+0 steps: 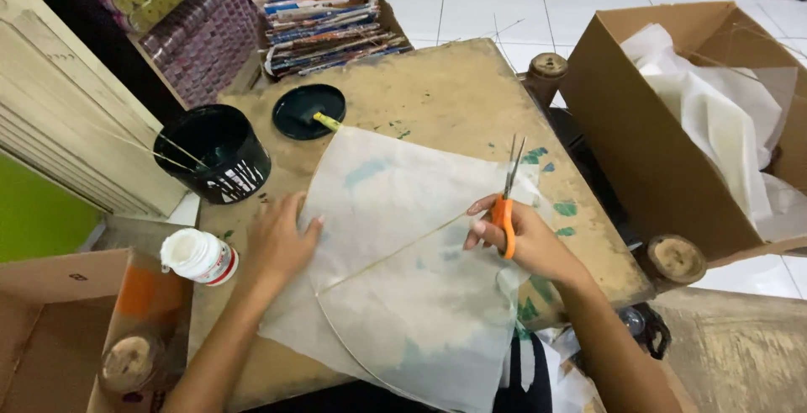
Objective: Trim excess paper from the edges of a kite frame using scissors
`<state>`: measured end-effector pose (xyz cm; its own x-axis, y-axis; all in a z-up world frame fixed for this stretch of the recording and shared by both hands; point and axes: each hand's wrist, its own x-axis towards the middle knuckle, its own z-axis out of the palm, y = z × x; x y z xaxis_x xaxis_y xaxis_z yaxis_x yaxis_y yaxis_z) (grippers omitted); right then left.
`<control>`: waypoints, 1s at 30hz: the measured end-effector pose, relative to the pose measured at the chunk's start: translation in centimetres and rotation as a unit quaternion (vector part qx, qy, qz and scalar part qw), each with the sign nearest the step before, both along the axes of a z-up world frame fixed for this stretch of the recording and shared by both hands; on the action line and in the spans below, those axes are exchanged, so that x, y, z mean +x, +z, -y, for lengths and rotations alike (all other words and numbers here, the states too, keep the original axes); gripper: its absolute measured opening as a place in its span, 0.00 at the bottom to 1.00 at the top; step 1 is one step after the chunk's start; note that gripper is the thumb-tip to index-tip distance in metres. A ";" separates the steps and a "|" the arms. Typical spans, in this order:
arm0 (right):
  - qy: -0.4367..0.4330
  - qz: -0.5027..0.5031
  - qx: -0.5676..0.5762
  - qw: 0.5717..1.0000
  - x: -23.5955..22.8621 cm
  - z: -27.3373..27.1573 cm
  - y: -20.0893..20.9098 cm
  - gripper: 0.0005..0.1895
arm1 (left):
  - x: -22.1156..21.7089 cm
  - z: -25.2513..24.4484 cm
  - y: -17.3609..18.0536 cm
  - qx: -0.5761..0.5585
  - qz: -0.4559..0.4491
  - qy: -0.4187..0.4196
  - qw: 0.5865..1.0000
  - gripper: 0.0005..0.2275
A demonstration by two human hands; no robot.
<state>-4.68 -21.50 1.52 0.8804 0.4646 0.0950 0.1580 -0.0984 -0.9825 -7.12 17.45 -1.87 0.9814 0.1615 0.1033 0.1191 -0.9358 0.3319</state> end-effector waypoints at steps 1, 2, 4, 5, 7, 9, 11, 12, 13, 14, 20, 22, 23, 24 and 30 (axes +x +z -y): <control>0.000 0.002 0.001 1.000 -0.2 -0.3 0.3 0.17 | 0.2 -0.1 -0.3 0.001 0.002 0.000 1.000 0.24; 0.006 -0.001 -0.006 1.000 -0.3 -0.7 0.6 0.17 | 0.4 -0.1 -0.6 0.005 -0.009 -0.005 1.000 0.22; 0.016 -0.011 -0.013 1.000 -1.0 -1.6 0.9 0.17 | -0.4 0.6 0.3 0.009 -0.028 -0.006 1.000 0.20; 0.019 -0.014 -0.013 1.000 -1.1 -2.0 1.2 0.17 | -0.9 1.4 1.8 0.007 0.007 -0.028 1.000 0.19; 0.021 -0.017 -0.013 1.000 -1.2 -2.6 1.5 0.16 | -1.1 2.5 3.5 0.005 0.042 -0.051 0.998 0.18; 0.028 -0.011 -0.017 0.999 -1.1 -3.0 1.5 0.17 | -0.7 2.8 3.9 -0.003 0.112 -0.069 0.991 0.18; 0.024 -0.020 -0.012 0.999 -1.2 -3.0 1.8 0.17 | 0.4 2.9 3.1 -0.019 0.134 -0.096 0.986 0.16; 0.021 -0.028 -0.006 0.999 -1.3 -3.0 1.9 0.17 | 1.0 2.9 2.7 -0.035 0.157 -0.121 0.980 0.15; 0.024 -0.028 -0.006 0.999 -1.1 -3.0 1.7 0.17 | 2.0 2.8 2.2 -0.035 0.156 -0.119 0.980 0.15; 0.018 -0.033 -0.004 0.999 -1.0 -3.0 1.5 0.17 | 2.9 2.7 1.8 -0.022 0.153 -0.140 0.978 0.15; -0.010 -0.020 -0.004 1.000 -0.7 -2.1 1.3 0.18 | 9.5 3.6 1.5 0.011 0.006 -0.172 0.985 0.17; -0.017 -0.012 -0.003 1.000 -0.7 -1.7 0.9 0.18 | 9.8 4.2 1.8 0.038 -0.024 -0.160 0.986 0.18; -0.022 -0.005 -0.003 1.000 -0.7 -1.5 0.9 0.18 | 8.8 5.0 3.0 0.046 -0.016 -0.147 0.988 0.19; -0.028 0.002 -0.002 1.000 -0.8 -1.2 0.9 0.17 | 7.8 5.7 4.2 0.054 -0.009 -0.134 0.989 0.20; -0.030 0.012 0.010 0.999 -1.5 -0.6 0.6 0.17 | 0.2 8.7 3.6 0.080 -0.002 -0.272 0.959 0.24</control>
<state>-6.19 -20.92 2.15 0.9042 0.4087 0.1240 0.1749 -0.0897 -0.9805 -6.88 8.74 1.69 0.9167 -0.3914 0.0803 -0.3995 -0.8989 0.1800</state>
